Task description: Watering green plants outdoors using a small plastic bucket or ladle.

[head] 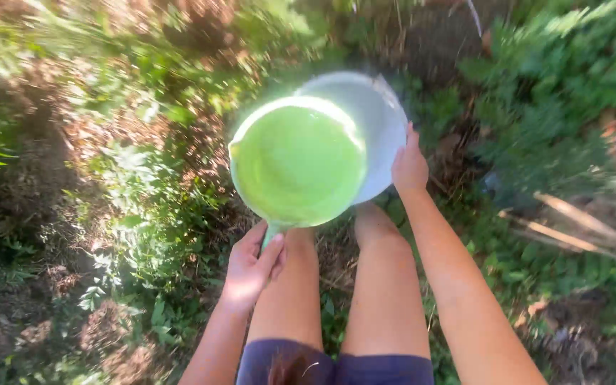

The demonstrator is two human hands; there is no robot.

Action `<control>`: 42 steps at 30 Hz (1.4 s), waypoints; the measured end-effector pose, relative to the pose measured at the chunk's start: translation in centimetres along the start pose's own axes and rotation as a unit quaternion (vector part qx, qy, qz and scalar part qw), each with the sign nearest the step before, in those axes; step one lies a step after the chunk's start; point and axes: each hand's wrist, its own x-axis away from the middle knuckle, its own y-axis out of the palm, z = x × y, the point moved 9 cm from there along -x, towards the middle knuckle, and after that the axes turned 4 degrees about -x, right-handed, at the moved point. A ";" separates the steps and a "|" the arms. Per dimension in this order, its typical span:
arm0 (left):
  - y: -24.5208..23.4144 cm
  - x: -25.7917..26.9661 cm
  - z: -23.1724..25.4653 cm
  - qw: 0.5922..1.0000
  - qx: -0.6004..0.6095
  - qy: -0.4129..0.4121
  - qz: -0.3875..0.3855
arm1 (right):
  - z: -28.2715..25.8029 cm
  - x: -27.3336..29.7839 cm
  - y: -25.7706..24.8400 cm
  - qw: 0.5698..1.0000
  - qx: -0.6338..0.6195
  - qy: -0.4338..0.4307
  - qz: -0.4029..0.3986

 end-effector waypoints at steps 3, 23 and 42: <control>-0.8 6.2 3.7 0.998 0.008 0.055 0.024 | 1.7 -1.1 -1.0 0.996 -0.070 -0.041 -0.019; -3.8 38.8 13.2 0.936 0.132 0.285 0.156 | -22.6 19.0 -14.0 0.670 -0.548 0.115 -0.487; -36.7 38.3 6.3 0.938 0.133 0.216 0.236 | -68.9 32.6 -4.8 0.649 -0.518 -0.155 -0.535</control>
